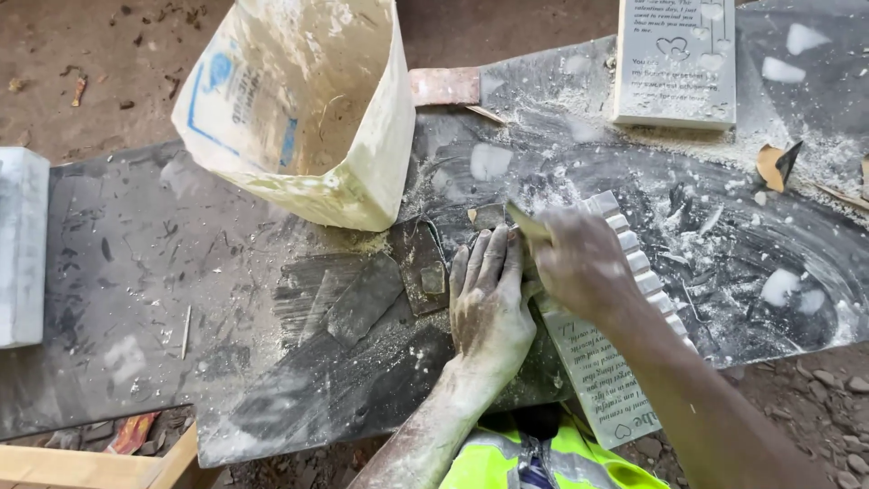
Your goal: Sanding and cleaning stone memorial plaques
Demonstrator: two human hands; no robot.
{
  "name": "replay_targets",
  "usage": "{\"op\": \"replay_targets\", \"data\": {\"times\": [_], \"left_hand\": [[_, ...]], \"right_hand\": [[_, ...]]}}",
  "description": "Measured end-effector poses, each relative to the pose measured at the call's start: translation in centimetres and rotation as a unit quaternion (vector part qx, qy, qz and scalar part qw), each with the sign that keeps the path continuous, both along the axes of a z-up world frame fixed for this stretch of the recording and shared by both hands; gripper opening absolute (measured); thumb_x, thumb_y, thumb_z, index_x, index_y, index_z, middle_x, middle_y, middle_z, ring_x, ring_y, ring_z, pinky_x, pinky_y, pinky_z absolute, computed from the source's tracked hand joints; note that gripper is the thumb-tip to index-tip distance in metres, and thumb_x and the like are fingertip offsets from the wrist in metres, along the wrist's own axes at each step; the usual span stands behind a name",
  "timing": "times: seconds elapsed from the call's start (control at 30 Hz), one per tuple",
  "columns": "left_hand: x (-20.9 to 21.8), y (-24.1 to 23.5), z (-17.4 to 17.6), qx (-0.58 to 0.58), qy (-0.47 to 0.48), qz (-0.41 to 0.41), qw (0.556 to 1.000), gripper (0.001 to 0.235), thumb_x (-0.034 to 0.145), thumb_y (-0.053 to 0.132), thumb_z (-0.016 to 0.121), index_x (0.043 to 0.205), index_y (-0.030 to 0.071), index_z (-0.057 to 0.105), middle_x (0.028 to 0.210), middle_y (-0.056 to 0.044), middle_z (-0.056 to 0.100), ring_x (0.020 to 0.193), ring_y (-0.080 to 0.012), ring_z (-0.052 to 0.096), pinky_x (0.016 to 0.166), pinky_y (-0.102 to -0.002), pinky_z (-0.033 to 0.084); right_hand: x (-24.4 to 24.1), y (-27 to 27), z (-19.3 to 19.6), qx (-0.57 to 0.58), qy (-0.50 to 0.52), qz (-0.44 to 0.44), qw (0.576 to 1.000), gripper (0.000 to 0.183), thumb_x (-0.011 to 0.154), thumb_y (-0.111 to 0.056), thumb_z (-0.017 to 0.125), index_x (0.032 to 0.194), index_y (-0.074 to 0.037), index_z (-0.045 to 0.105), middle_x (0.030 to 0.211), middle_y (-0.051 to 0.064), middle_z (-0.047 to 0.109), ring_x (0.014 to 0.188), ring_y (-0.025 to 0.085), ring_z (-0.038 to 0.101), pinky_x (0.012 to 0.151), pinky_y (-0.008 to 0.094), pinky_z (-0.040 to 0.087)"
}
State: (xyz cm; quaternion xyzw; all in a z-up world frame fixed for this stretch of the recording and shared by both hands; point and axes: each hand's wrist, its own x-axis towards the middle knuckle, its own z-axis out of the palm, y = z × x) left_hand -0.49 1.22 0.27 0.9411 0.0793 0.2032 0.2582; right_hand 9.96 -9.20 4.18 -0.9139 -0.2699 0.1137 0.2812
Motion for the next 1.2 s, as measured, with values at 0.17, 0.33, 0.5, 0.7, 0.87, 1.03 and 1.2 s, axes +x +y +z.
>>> {"op": "replay_targets", "data": {"times": [0.17,0.33,0.5,0.7,0.87,1.03,1.2], "left_hand": [[0.0,-0.2,-0.4,-0.013,-0.004,0.007,1.0,0.062,0.08,0.013,0.07,0.141,0.002,0.058,0.143,-0.022,0.059,0.137,-0.0376,0.053,0.121,-0.052,0.026],[-0.1,-0.1,-0.8,0.009,-0.024,-0.013,1.0,0.056,0.09,0.022,0.068,0.14,-0.002,0.057,0.143,-0.024,0.058,0.136,-0.0402,0.053,0.12,-0.054,0.027],[0.1,-0.1,-1.3,0.005,-0.035,-0.007,0.999,0.062,0.087,0.028,0.071,0.141,0.001,0.058,0.142,-0.022,0.06,0.136,-0.0391,0.053,0.122,-0.052,0.025],[0.1,-0.2,-0.9,0.019,-0.037,0.002,0.999,0.057,0.089,0.029,0.07,0.137,0.0,0.06,0.14,-0.023,0.061,0.135,-0.0389,0.055,0.12,-0.052,0.029],[0.1,-0.2,-0.4,0.02,-0.042,0.002,0.999,0.057,0.089,0.026,0.07,0.138,0.0,0.059,0.14,-0.023,0.061,0.135,-0.0392,0.055,0.12,-0.052,0.03],[-0.1,-0.7,-0.7,0.001,-0.028,0.009,1.0,0.053,0.09,0.024,0.069,0.137,0.001,0.061,0.139,-0.023,0.062,0.135,-0.0392,0.055,0.12,-0.053,0.029],[0.1,-0.4,-0.2,0.01,-0.022,0.008,1.0,0.056,0.089,0.027,0.07,0.138,0.002,0.061,0.141,-0.023,0.061,0.137,-0.0391,0.053,0.121,-0.052,0.026]], "right_hand": [[-4.8,-3.2,2.8,-0.087,0.099,-0.068,0.989,0.019,0.103,-0.017,0.056,0.096,-0.003,0.067,0.065,0.011,0.061,0.052,0.023,0.062,0.045,0.03,0.052],[-4.0,-5.6,3.9,-0.002,0.208,-0.21,0.955,0.017,0.099,-0.012,0.066,0.106,0.002,0.073,0.067,0.015,0.068,0.058,0.023,0.066,0.048,0.029,0.055],[-4.7,-5.3,4.2,-0.016,0.245,-0.236,0.94,0.03,0.098,-0.012,0.069,0.125,0.0,0.067,0.086,0.024,0.074,0.066,0.025,0.071,0.052,0.031,0.06],[-4.4,-3.3,0.2,-0.012,0.056,-0.144,0.988,0.017,0.097,-0.014,0.07,0.099,0.003,0.071,0.069,0.015,0.067,0.059,0.024,0.068,0.048,0.027,0.053],[-4.9,-4.5,1.5,-0.033,0.114,-0.113,0.986,0.015,0.097,-0.013,0.067,0.097,0.002,0.071,0.069,0.017,0.068,0.059,0.026,0.068,0.049,0.03,0.056],[-4.7,-3.6,0.5,0.012,0.06,-0.124,0.99,0.016,0.097,-0.01,0.068,0.094,0.006,0.073,0.066,0.017,0.066,0.061,0.03,0.069,0.055,0.036,0.056],[-6.1,-3.9,1.4,0.043,0.085,-0.235,0.967,0.018,0.079,-0.021,0.082,0.073,-0.007,0.072,0.065,0.016,0.064,0.069,0.034,0.07,0.058,0.045,0.051]]}}
